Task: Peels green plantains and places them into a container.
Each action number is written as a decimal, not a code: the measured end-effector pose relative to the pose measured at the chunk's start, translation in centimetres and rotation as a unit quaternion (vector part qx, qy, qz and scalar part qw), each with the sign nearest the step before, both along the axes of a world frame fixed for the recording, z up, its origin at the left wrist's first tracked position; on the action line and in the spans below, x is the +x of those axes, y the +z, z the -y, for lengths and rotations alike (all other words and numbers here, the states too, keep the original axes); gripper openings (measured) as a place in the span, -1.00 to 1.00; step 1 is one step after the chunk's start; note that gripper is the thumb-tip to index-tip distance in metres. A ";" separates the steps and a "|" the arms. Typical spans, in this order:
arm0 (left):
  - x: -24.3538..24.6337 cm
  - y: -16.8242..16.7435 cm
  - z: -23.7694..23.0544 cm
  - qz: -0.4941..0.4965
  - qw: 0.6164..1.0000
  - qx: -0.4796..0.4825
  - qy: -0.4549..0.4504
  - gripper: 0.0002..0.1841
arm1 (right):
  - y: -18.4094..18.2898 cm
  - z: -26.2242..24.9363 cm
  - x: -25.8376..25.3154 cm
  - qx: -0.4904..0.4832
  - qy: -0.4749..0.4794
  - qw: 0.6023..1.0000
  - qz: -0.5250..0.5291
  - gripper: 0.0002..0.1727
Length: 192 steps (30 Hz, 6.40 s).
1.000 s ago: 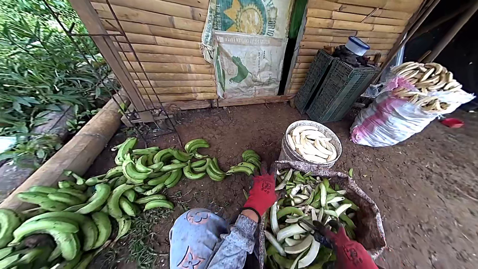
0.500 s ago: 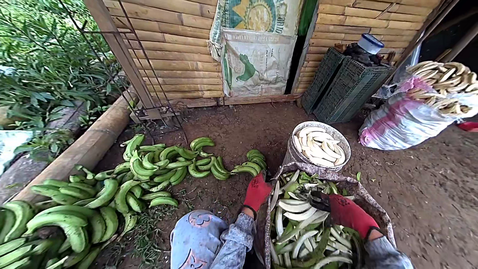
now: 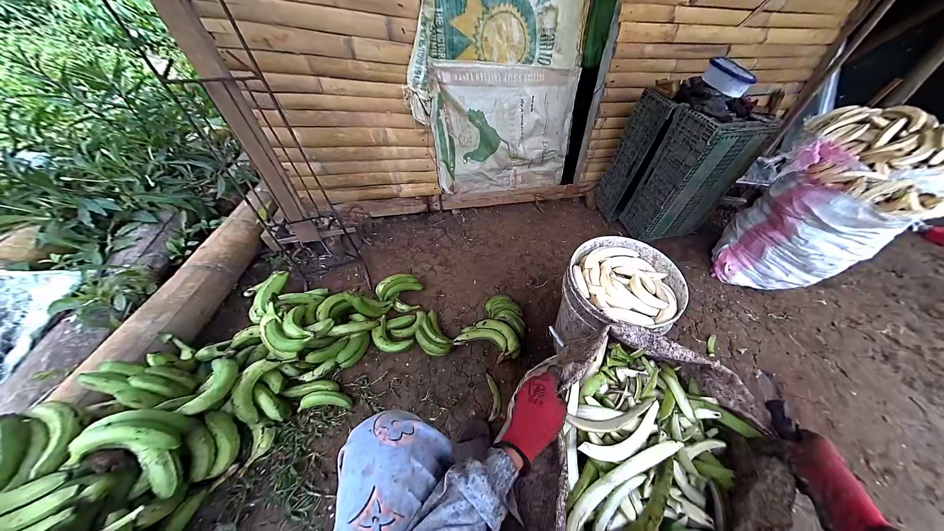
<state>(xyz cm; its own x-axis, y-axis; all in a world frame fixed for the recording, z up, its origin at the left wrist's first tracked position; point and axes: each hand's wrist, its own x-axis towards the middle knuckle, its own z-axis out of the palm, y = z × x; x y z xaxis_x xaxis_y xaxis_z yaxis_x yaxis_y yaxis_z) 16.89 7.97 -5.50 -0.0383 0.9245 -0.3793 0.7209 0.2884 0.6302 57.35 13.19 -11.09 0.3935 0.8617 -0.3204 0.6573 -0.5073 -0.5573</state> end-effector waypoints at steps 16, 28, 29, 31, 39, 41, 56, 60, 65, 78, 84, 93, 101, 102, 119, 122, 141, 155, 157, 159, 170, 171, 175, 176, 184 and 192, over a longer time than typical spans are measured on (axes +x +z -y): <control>-5.1 0.4 -2.3 0.073 0.974 0.127 0.171 -0.43 | 6.1 -2.9 -7.9 0.172 0.079 0.982 0.028 -0.38; -26.1 -5.4 1.2 0.171 0.900 0.171 0.363 -0.41 | 0.6 1.4 -21.5 -0.025 0.387 0.906 0.169 -0.32; -27.5 -10.2 -0.7 0.168 0.911 0.075 0.370 -0.32 | -0.5 1.6 -21.9 -0.021 0.374 0.909 0.183 -0.31; -29.7 -17.6 -4.5 0.163 0.910 -0.073 0.375 -0.20 | -1.4 1.2 -22.0 -0.013 0.360 0.912 0.197 -0.31; -30.9 -27.3 -16.4 -0.030 0.916 -0.107 0.385 -0.19 | -2.6 1.0 -21.2 0.009 0.339 0.924 0.177 -0.39; -29.8 -28.1 -17.8 0.003 0.897 -0.015 0.441 -0.16 | -2.8 1.0 -21.2 0.011 0.336 0.925 0.177 -0.40; -26.0 -20.8 -13.1 0.327 0.768 0.224 0.503 -0.29 | -2.0 1.5 -21.6 0.012 0.330 0.927 0.175 -0.39; -23.0 -9.8 -8.6 0.429 0.763 0.252 0.413 -0.35 | -1.5 1.1 -22.0 -0.027 0.341 0.922 0.182 -0.37; -17.9 4.9 -3.1 0.424 0.812 0.342 0.208 -0.48 | 0.7 1.2 -19.3 -0.049 0.363 0.924 0.113 -0.39; 3.8 2.2 -3.6 0.061 0.990 0.115 -0.055 -0.29 | 6.7 7.8 -14.4 0.190 0.112 0.943 -0.247 -0.50; 5.6 0.0 -4.1 -0.030 0.994 0.094 -0.042 -0.31 | 2.9 11.5 -16.9 0.082 0.181 0.961 -0.192 -0.47; 6.3 -2.5 -4.1 0.055 0.993 0.089 0.055 -0.42 | 3.2 13.1 -19.6 0.004 0.228 0.969 -0.092 -0.44; 6.0 -4.1 -3.7 0.129 0.983 0.108 0.078 -0.41 | 2.1 13.2 -20.8 -0.057 0.230 0.969 -0.066 -0.41; 6.0 -4.2 -3.5 0.130 0.981 0.119 0.079 -0.38 | 2.0 13.0 -21.1 -0.072 0.229 0.970 -0.039 -0.38; 2.6 1.9 -1.1 0.375 0.883 0.261 0.108 -0.57 | 5.4 16.4 -22.5 -0.047 0.474 0.879 -0.003 -0.50; 1.9 3.2 -0.8 0.500 0.842 0.168 0.109 -0.53 | 3.9 15.8 -23.0 -0.073 0.527 0.846 -0.025 -0.52; 4.6 1.4 1.5 0.492 0.851 0.143 0.115 -0.61 | 5.1 5.6 -18.2 0.226 0.267 0.937 0.024 -0.46; 3.3 1.0 1.3 0.528 0.845 0.062 0.054 -0.56 | 7.1 5.0 -17.5 0.261 0.236 0.935 0.039 -0.50; 3.4 1.1 1.1 0.524 0.844 0.084 0.072 -0.51 | 7.9 4.4 -16.3 0.275 0.198 0.941 0.016 -0.50; 2.6 0.1 -0.4 0.555 0.817 0.135 0.081 -0.50 | 7.2 5.8 -16.6 0.312 0.251 0.915 -0.054 -0.56; 3.2 -0.8 0.6 0.553 0.831 0.007 0.061 -0.46 | 8.0 5.4 -16.3 0.249 0.227 0.940 0.055 -0.48; 3.1 -0.8 0.4 0.549 0.832 0.029 0.078 -0.48 | 7.7 5.9 -16.4 0.262 0.234 0.936 0.015 -0.50; 2.4 -1.1 -0.5 0.522 0.835 0.143 0.094 -0.53 | 6.0 8.1 -17.7 0.242 0.382 0.883 -0.124 -0.62; 2.3 -1.1 -0.7 0.545 0.822 0.144 0.080 -0.54 | 5.8 8.5 -18.1 0.219 0.403 0.881 -0.114 -0.63; 2.9 -1.1 1.4 0.515 0.856 -0.007 0.039 -0.52 | 7.6 4.9 -15.5 0.215 0.191 0.956 0.063 -0.48; 2.6 -1.1 -1.3 0.576 0.766 0.214 0.191 -0.56 | 5.0 11.1 -20.9 0.263 0.342 0.901 -0.033 -0.55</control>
